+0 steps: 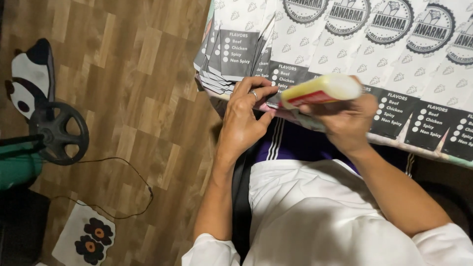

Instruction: Aligning, folding, and gluing paper food wrappers in a batch process.

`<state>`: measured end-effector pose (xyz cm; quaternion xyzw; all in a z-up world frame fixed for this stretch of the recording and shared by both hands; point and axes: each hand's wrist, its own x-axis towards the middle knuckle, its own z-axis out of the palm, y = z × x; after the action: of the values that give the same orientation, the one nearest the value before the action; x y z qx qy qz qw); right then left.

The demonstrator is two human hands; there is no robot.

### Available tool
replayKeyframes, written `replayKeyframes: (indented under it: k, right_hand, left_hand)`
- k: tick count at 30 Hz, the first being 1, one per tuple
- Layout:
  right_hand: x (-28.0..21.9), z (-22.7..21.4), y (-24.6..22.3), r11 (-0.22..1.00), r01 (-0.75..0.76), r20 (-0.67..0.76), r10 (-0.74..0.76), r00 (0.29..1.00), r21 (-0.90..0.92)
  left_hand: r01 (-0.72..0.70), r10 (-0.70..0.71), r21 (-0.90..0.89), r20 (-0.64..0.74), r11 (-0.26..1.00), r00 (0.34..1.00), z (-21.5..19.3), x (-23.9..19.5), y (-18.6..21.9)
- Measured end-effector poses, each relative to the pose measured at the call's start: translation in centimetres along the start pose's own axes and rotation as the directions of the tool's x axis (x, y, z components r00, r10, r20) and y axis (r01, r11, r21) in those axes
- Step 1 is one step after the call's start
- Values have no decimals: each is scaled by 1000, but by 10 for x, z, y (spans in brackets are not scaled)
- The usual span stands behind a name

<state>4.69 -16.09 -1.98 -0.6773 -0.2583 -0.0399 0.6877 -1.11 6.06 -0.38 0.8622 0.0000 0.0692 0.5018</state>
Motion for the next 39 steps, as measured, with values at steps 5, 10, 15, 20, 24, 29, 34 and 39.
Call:
replayKeyframes:
  k: [5, 10, 15, 20, 24, 29, 34, 39]
  right_hand:
    - [-20, -19, 0, 948, -128, -92, 105, 990, -293]
    - [-9, 5, -6, 980, -129, -55, 121, 991, -155]
    - [4, 33, -6, 981, -173, -22, 176, 984, 93]
    - [-4, 7, -5, 979, -157, -71, 149, 986, -133]
    - [-13, -13, 2, 962, -56, -127, 23, 992, -267]
    - [-20, -10, 4, 951, -80, -166, 31, 986, -298]
    - [-18, 4, -2, 971, -62, -124, 33, 992, -231]
    - [-13, 16, 6, 975, -62, -107, 40, 993, -212]
  left_hand:
    - [-12, 12, 14, 9, 1000, 1000, -3, -1, 10]
    - [-39, 39, 11, 5, 999, 999, -4, -1, 10]
    - [-34, 34, 18, -1, 999, 999, -4, 0, 14]
    - [-44, 44, 19, -22, 999, 999, 0, -1, 7]
    - [-19, 21, 27, -69, 999, 997, 3, -1, 12]
    - [38, -31, 42, -156, 998, 987, 12, 2, 18]
    - [-1, 12, 62, -184, 998, 983, 15, 1, 12]
    - [-14, 21, 49, -153, 999, 988, 12, 3, 12]
